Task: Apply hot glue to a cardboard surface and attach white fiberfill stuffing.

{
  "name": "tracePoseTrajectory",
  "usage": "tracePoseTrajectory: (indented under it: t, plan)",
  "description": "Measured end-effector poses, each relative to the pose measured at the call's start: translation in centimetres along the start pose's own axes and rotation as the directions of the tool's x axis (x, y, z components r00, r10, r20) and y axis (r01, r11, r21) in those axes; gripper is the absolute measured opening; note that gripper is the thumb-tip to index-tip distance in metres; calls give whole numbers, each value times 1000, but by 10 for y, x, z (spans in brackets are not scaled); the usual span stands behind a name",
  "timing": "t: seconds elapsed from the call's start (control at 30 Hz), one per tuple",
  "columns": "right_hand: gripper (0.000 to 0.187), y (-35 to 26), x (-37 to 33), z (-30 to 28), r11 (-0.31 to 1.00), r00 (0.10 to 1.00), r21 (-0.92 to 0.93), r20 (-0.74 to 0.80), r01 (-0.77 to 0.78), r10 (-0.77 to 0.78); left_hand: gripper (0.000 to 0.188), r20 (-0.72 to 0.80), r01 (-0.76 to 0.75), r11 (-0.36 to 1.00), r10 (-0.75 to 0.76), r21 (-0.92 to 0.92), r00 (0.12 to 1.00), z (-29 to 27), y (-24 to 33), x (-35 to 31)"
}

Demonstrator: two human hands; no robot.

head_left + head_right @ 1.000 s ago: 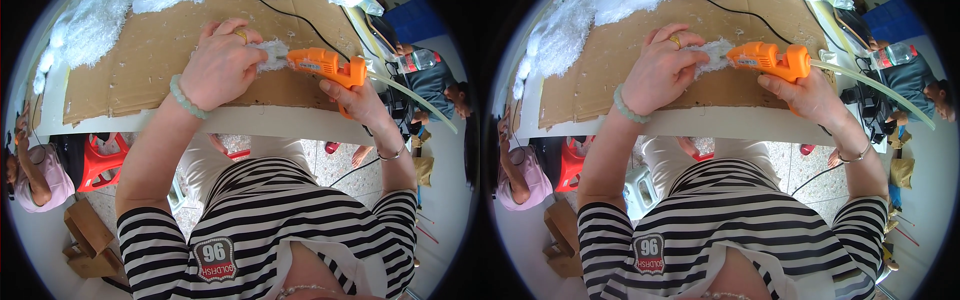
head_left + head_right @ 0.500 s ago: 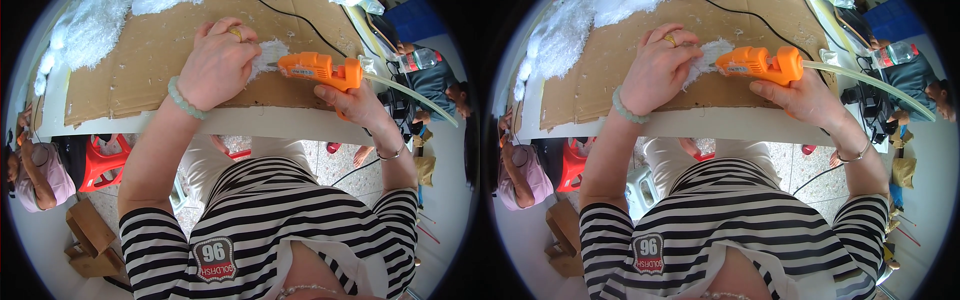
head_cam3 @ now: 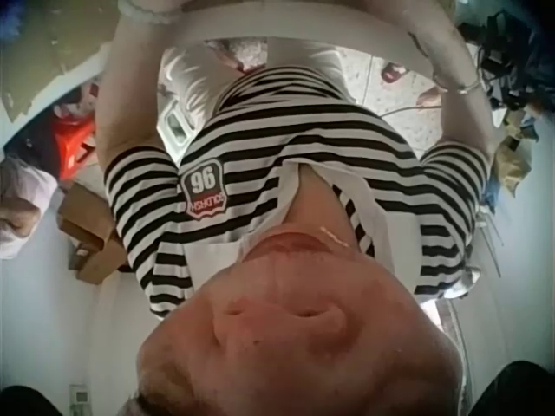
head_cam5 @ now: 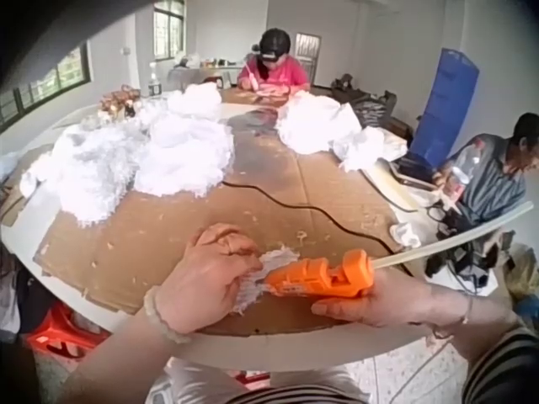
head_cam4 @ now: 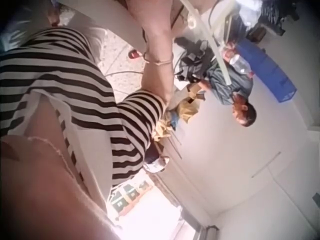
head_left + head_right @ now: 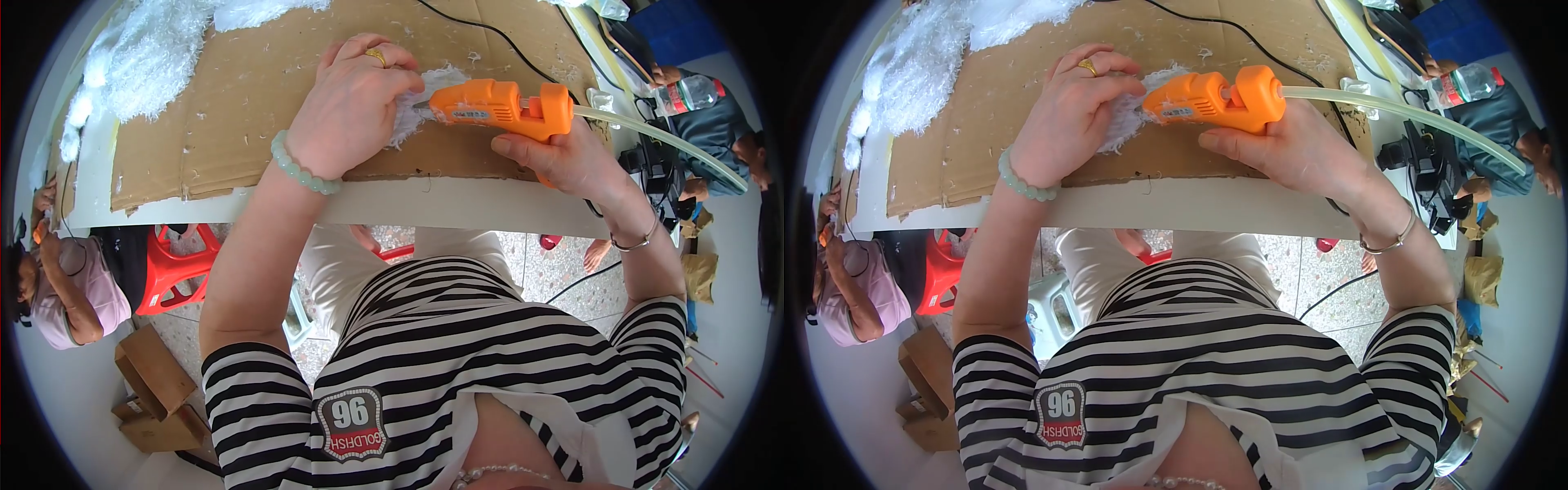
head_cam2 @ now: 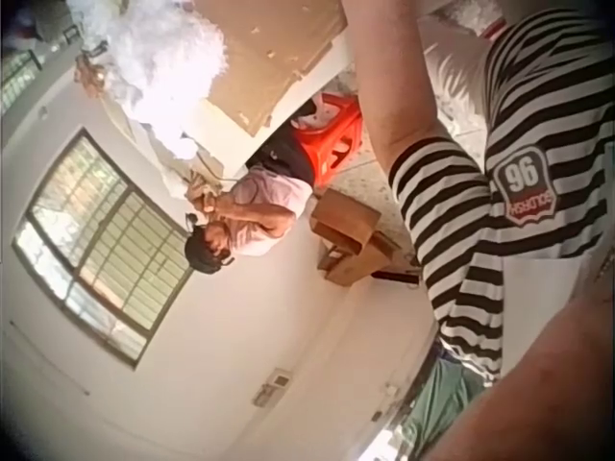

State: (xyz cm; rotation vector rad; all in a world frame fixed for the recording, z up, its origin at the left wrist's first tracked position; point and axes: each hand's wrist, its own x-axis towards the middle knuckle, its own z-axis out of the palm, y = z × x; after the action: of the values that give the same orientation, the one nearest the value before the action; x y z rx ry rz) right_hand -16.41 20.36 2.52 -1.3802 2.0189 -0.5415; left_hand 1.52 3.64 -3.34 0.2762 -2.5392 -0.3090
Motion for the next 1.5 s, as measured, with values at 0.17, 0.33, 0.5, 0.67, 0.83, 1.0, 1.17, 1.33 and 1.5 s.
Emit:
tracePoseTrajectory:
  t: [0.17, 0.33, 0.5, 0.67, 0.83, 1.0, 1.17, 1.33, 1.5]
  plan:
    - [27, -3, 2, 0, 998, 999, 42, 21, -47, 46, 33, -6, -46, 998, 46, -53, 999, 1, -5, 3]
    - [26, 3, -1, -4, 986, 1000, 166, -7, 15, -14, 32, -19, -47, 996, 46, -73, 999, 3, -8, 3]
    - [25, 26, -13, -15, 851, 982, 502, -171, 155, -78, 27, -80, -43, 993, 34, -108, 996, 6, -8, 5]
    - [35, 35, -11, -11, 722, 974, 662, -211, 204, -81, 24, -46, -57, 989, 52, -134, 998, -4, -3, 10]
    - [34, 34, -8, -10, 560, 979, 811, -202, 171, -7, 16, -108, 57, 985, -75, -162, 991, -22, 13, 15]
    - [29, 40, 2, -24, 359, 976, 909, -215, 211, -30, 18, -161, -6, 997, 18, 75, 987, -21, 45, 21]
    - [30, 36, 15, -31, 362, 966, 902, -259, 235, 20, 21, -202, 12, 955, 50, 296, 978, 10, 78, 32]
    - [27, 46, 36, -41, 340, 975, 917, -221, 211, -10, 19, -176, 27, 899, 56, 437, 983, 28, 84, 47]
    - [23, 44, 50, -45, 285, 977, 935, -204, 211, -54, 14, -191, 31, 858, 79, 513, 979, 33, 79, 41]
